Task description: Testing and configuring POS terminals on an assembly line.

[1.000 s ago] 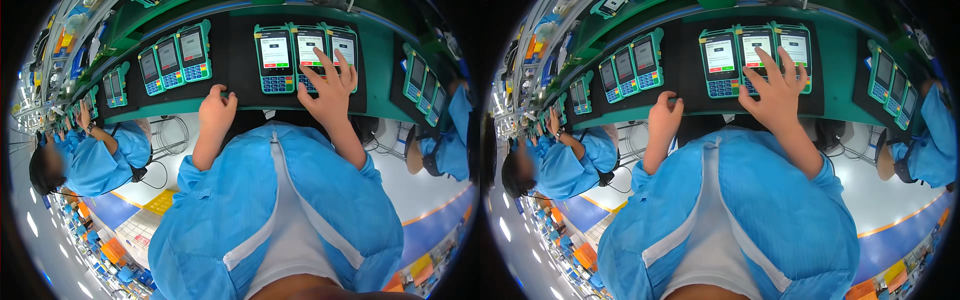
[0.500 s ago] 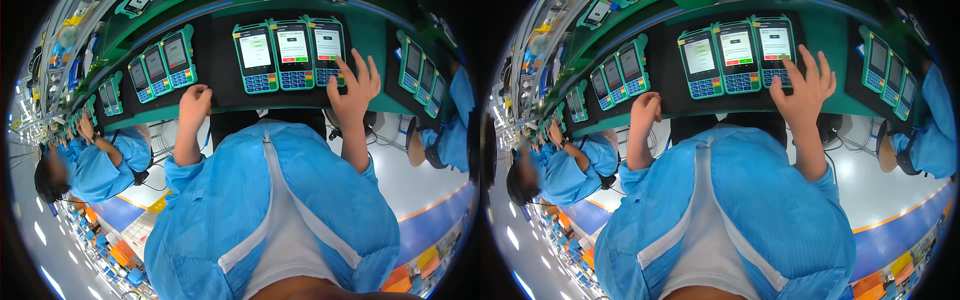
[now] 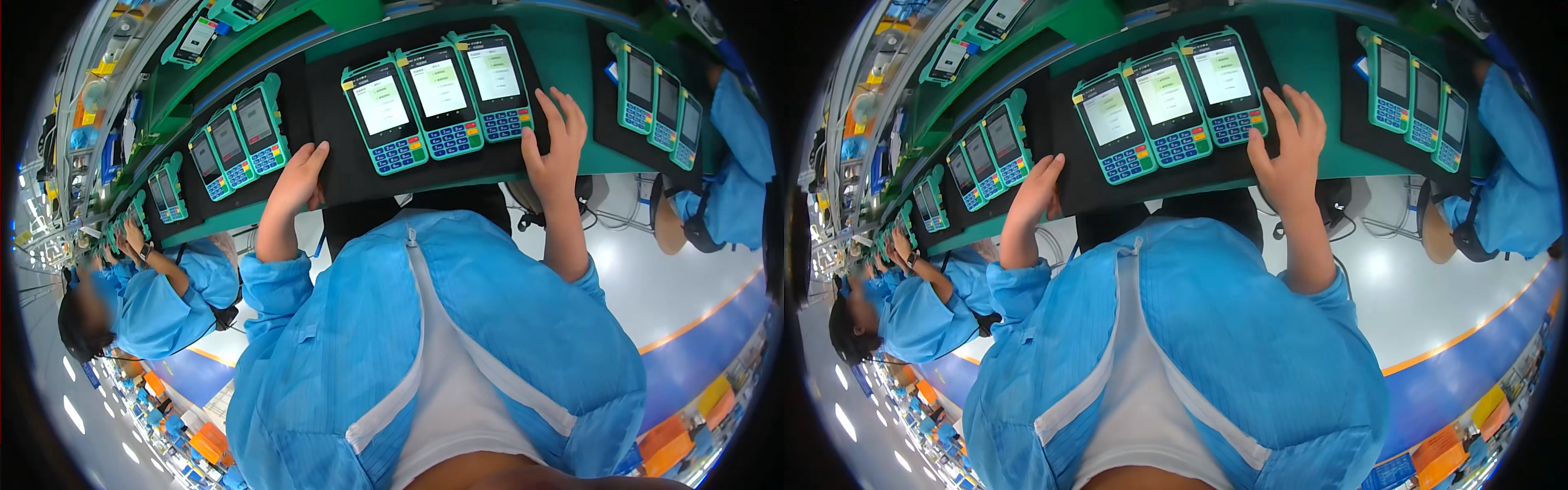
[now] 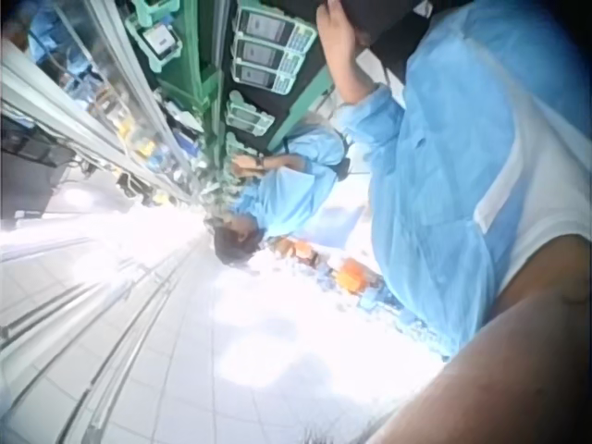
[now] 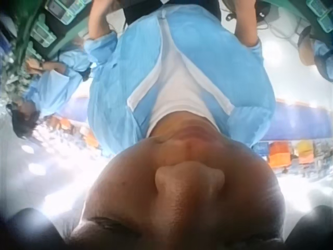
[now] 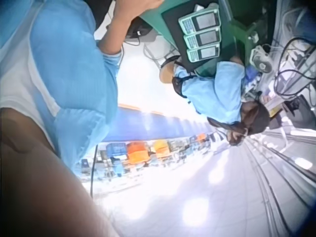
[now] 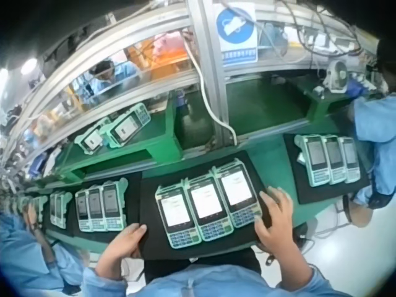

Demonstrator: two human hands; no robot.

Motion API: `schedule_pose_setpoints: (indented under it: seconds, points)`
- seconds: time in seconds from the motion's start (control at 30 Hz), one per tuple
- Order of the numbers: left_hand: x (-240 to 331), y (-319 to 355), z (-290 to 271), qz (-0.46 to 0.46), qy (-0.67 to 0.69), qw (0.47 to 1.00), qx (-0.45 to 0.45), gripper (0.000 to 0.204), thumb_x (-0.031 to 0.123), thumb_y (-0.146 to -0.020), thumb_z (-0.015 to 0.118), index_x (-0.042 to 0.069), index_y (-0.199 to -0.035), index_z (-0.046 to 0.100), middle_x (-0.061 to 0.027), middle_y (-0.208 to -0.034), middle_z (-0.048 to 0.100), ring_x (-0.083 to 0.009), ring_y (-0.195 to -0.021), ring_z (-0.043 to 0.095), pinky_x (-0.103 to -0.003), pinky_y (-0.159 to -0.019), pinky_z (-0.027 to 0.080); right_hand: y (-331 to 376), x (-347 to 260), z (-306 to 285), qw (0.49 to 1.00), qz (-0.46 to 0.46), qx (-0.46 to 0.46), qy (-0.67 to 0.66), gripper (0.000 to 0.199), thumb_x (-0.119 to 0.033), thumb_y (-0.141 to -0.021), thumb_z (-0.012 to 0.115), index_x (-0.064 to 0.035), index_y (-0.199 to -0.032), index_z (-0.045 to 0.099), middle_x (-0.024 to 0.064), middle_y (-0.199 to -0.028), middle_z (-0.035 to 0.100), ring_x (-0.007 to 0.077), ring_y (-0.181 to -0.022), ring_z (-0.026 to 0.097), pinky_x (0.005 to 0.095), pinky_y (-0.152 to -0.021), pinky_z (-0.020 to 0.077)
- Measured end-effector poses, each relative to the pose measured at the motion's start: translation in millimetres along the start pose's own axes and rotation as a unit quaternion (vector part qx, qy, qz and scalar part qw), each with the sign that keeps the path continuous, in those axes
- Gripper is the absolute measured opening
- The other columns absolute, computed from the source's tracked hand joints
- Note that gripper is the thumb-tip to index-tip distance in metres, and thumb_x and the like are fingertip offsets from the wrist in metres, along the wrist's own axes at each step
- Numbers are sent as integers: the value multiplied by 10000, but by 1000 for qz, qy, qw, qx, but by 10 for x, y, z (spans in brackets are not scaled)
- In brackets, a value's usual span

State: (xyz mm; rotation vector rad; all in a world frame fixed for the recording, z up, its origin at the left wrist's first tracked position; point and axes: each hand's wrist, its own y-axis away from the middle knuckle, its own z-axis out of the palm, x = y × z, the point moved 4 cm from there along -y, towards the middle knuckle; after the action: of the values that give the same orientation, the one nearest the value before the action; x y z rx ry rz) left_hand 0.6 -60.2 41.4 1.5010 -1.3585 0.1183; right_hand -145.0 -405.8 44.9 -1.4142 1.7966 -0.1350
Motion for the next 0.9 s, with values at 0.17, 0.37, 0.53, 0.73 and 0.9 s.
schedule_pose_setpoints:
  seconds: [0.17,0.37,0.53,0.73,0.9]
  points:
    - [261,-222,123,103,-119,986,48,394,337,-965,542,-43,-1045,472,-123,-708,569,-175,-445,540,-294,-399,425,75,295,-138,996,65,28,-49,501,-89,-809,618,-30,-1297,523,169,-1331,488,353,-1242,423,451,-1039,337]
    - [634,-345,718,140,-91,985,-47,383,311,-965,562,-49,-994,432,-97,-639,507,-164,-378,509,-275,-350,409,256,1164,-804,939,190,194,213,547,-210,-853,636,22,-1312,449,228,-1259,502,394,-1166,455,484,-1002,346]
    - [995,-332,1041,144,-112,981,-65,391,316,-965,561,-50,-990,429,-111,-641,518,-169,-383,514,-275,-344,408,429,1998,-1255,893,332,263,152,587,-278,-907,593,44,-1361,406,274,-1325,468,407,-1230,438,465,-1035,338]
    - [1295,-243,1690,139,-116,971,-155,442,271,-982,512,-164,-924,465,-226,-636,625,-279,-484,652,-327,-388,505,339,2701,-1624,903,334,266,37,618,-296,-944,555,65,-1404,355,290,-1349,497,381,-1276,472,406,-1059,343]
    - [1557,-513,2263,148,-197,932,-265,494,305,-994,486,-164,-852,550,-201,-548,615,-285,-445,630,-374,-427,533,309,2961,-1880,910,294,294,-9,579,-270,-944,571,76,-1368,382,271,-1304,529,367,-1198,522,398,-1019,391]
